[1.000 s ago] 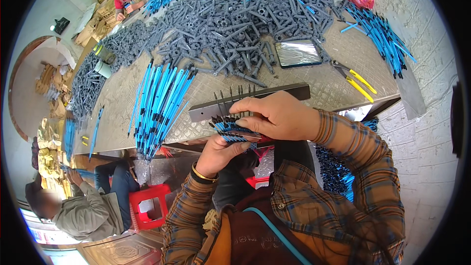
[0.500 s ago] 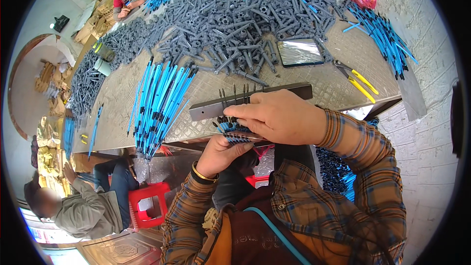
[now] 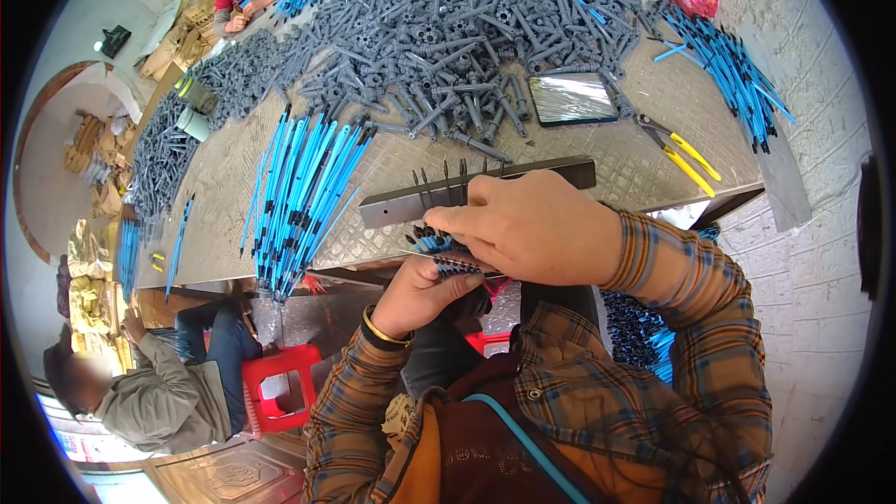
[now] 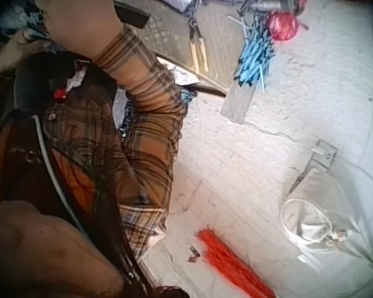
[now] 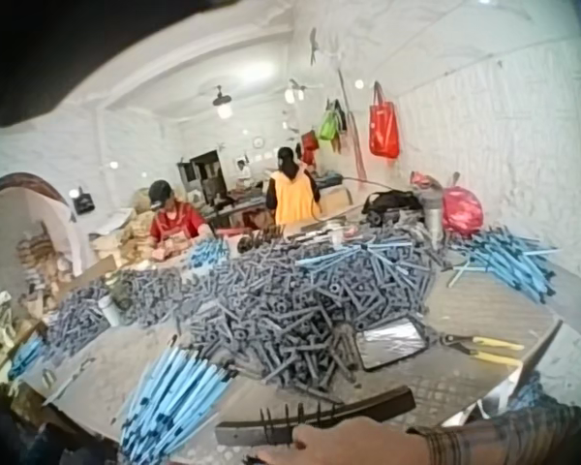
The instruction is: The person aligns umbrella ribs on a fixture, attaches them around a plastic hub with wire, and tightens and cuts the wire using pliers.
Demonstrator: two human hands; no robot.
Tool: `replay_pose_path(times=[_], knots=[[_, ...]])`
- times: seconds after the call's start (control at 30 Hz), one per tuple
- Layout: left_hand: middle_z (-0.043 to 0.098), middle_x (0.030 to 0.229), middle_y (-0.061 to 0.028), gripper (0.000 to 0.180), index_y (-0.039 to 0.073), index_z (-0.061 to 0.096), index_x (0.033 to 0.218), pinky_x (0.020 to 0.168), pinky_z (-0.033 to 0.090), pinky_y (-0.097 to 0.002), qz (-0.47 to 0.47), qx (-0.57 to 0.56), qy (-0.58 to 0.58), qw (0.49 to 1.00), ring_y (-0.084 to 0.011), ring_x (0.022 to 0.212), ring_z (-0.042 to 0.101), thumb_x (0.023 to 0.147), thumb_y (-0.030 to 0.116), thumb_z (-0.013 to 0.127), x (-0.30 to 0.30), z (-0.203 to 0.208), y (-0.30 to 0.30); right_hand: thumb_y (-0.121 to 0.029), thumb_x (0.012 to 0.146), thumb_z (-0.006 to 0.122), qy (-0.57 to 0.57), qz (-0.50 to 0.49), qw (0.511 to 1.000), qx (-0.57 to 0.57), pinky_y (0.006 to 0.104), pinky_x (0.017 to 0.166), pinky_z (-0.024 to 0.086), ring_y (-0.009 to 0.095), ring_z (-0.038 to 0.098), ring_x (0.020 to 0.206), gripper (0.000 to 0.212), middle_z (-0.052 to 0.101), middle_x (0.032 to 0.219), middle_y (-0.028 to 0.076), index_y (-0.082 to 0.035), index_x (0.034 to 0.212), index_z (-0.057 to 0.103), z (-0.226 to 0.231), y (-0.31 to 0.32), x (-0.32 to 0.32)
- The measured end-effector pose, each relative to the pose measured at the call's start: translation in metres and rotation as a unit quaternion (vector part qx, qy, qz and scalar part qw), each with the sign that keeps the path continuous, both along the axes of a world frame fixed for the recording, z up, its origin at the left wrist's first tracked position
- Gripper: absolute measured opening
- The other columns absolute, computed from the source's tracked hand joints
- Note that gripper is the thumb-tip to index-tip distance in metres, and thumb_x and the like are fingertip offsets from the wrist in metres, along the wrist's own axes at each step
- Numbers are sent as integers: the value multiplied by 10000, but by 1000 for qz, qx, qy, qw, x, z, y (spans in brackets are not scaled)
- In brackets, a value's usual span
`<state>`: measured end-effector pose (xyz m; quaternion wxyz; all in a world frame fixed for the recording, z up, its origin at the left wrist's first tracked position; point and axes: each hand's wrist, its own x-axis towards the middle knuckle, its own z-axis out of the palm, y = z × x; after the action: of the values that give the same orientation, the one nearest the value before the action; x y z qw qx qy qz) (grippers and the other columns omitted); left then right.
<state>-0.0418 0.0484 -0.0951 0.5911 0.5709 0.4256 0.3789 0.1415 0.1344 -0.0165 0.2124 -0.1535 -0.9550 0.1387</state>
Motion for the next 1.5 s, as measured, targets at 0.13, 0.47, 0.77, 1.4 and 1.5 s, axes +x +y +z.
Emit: replay_pose_path(times=[0.13,0.47,0.77,1.4,1.5], knots=[[626,950,-10,176,3,613,1020,808,441,-240,12,20,-13,1000,-83,906,547,850,20,568,0,0,-2,-196,828,554,-31,-11,999,13,366,529,458,285,560,611,243,526,726,85,-110,1052,594,1,-1,-4],[620,917,3,175,11,611,1023,771,441,-231,29,22,-11,999,-66,860,535,854,23,567,-2,-5,-2,-166,835,535,44,10,997,-69,381,543,459,296,571,637,238,546,729,102,-110,1063,576,-14,4,-10],[616,926,1,176,3,608,1027,782,435,-230,32,19,-44,998,-68,867,528,859,19,558,-1,-7,-4,-158,842,522,11,9,997,-74,389,556,458,304,571,648,229,552,725,109,-109,1058,583,-10,1,-8],[607,1000,-17,183,7,598,1029,841,430,-267,26,33,-47,998,-110,957,541,850,-1,562,-4,-18,-8,-168,840,533,36,13,997,-74,384,555,459,302,574,658,235,553,761,105,-112,1062,581,-13,-2,-11],[606,1018,-21,189,7,598,1034,854,426,-276,27,27,-44,998,-118,979,540,847,1,569,-4,-17,-8,-193,840,537,8,20,998,-64,387,554,458,303,574,657,240,554,764,103,-119,1064,582,-5,-1,-9]])
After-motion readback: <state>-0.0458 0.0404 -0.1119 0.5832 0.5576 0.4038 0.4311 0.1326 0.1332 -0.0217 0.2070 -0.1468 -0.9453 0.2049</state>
